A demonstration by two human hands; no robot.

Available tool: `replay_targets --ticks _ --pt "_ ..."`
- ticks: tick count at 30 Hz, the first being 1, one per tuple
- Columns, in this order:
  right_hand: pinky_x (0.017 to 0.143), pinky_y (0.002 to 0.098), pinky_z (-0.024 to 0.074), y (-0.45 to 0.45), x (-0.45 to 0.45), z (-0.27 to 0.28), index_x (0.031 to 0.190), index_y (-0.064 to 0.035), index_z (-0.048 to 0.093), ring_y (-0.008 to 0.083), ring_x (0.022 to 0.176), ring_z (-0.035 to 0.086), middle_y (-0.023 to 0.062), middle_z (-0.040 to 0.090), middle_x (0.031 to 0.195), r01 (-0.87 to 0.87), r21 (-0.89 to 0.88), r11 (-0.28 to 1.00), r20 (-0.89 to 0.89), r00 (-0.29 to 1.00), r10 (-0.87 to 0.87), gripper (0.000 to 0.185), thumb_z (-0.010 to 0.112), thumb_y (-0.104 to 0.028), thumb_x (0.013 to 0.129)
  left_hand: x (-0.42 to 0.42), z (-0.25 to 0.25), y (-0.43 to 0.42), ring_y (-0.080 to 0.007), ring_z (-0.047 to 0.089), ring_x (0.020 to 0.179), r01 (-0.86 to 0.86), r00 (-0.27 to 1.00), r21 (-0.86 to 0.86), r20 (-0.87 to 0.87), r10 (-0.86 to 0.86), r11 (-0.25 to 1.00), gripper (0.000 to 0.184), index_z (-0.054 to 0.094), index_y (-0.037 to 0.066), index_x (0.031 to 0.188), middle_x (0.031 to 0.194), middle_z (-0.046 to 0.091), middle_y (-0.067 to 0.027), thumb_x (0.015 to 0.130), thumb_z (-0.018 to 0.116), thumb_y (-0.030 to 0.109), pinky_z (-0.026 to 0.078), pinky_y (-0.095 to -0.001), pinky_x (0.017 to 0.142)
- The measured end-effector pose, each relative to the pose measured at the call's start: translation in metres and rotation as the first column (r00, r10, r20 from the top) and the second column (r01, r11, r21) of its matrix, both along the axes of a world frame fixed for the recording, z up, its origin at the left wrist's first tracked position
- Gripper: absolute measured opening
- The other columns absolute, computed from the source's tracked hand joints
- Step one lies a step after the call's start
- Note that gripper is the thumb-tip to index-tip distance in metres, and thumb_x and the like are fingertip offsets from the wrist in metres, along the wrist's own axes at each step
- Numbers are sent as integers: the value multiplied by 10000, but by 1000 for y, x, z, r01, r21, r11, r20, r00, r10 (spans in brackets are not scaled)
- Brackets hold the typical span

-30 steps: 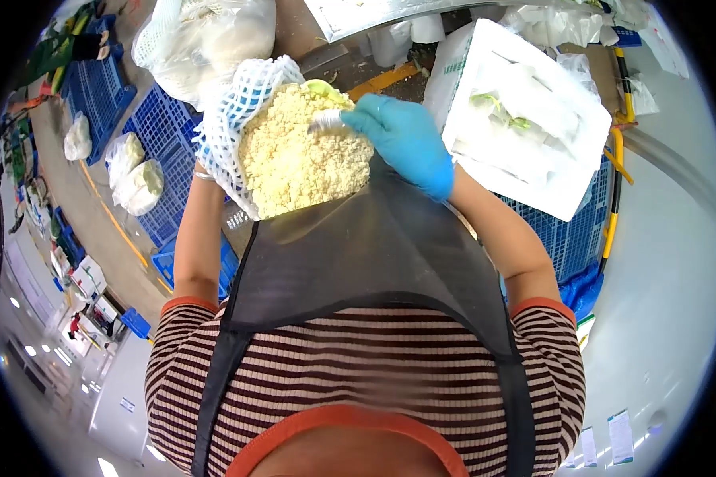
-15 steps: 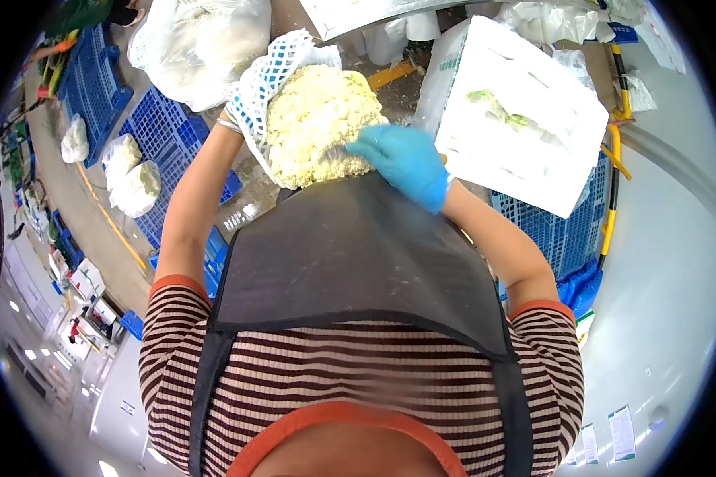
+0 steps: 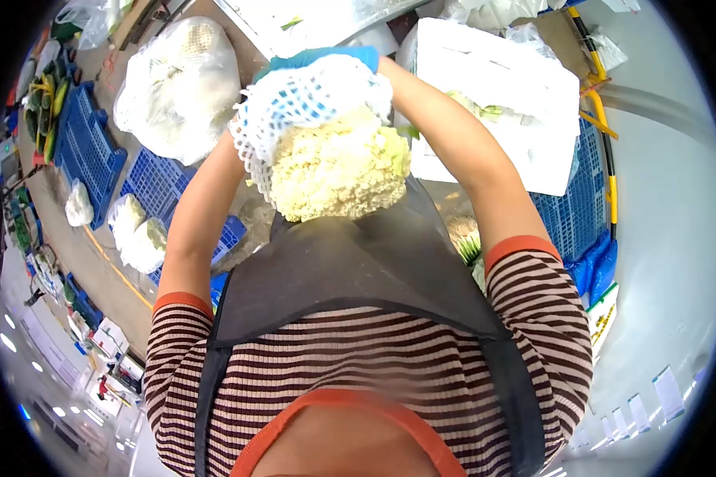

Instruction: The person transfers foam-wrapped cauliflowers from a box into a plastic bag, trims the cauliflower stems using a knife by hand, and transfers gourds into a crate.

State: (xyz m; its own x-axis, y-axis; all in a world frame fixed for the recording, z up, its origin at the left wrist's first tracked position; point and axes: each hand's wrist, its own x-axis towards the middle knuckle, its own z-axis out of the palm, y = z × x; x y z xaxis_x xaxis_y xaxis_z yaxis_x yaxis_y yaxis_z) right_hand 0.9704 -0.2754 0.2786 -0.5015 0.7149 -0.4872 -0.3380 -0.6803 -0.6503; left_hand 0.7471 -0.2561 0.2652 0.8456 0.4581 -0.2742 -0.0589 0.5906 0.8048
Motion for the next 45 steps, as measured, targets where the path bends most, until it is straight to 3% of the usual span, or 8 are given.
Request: replay_targets --ticks 10,15,22,27,33,36,42,45 --pt "735 248 454 -63 44 92 1135 -37 588 77 848 526 -7 582 938 -192 315 929 582 813 -29 361 714 -179 828 -22 -14 -8 -198 496 1259 122 992 21 18 -123 992 428 440 -13 1390 1380 514 -117 996 474 151 376 -327 1085" --pt "852 343 511 -139 8 73 1192 -74 625 262 962 656 160 662 1108 -556 141 819 837 509 201 541 759 -167 676 -64 36 -35 -275 592 1166 -171 984 -657 -81 157 735 488 480 -35 1353 1310 572 -187 949 574 223 467 -387 1026" --pt "432 168 389 -91 58 61 1223 -21 622 44 464 462 44 683 890 202 89 975 425 878 -221 380 574 -125 860 -100 28 -45 -264 534 1241 -267 940 -622 0 341 736 556 394 14 1419 1396 497 -167 925 593 169 427 -381 1060" --pt "1076 327 355 -69 -42 -33 1443 11 359 159 1213 502 95 542 1349 -183 -23 983 -17 983 183 726 706 -182 836 -85 47 -11 -225 526 1232 -362 931 -380 -105 349 851 564 399 5 1418 1372 514 -145 923 607 180 426 -345 1044" --pt "1026 350 449 -25 -79 -73 1424 9 387 213 1192 561 123 537 1361 -7 -181 983 -147 989 -20 706 700 -214 831 -119 51 100 -205 516 1210 -568 784 80 -251 568 819 557 444 -16 1396 1338 538 -114 924 629 215 412 -304 1031" --pt "1038 368 449 42 -87 -67 1402 9 420 219 1199 563 136 536 1363 114 -214 970 -115 983 -141 634 636 -274 877 -174 4 220 -337 442 1298 -104 421 958 -201 884 267 859 422 18 1410 1384 482 -213 760 768 460 334 -459 1092" --pt "986 342 485 226 -108 -42 1389 16 425 212 1130 600 142 545 1340 179 279 943 151 962 -228 553 583 -258 935 -276 -79 265 -370 665 897 845 154 196 -980 124 498 627 671 59 1072 933 696 -195 711 719 569 476 -482 878" --pt "945 333 509 292 -142 -53 1348 29 458 204 1067 630 137 609 1240 63 375 925 204 968 -148 574 654 -247 885 -282 -24 179 -331 638 707 713 460 591 -800 385 378 270 650 81 779 715 639 -144 820 658 348 482 -446 671"
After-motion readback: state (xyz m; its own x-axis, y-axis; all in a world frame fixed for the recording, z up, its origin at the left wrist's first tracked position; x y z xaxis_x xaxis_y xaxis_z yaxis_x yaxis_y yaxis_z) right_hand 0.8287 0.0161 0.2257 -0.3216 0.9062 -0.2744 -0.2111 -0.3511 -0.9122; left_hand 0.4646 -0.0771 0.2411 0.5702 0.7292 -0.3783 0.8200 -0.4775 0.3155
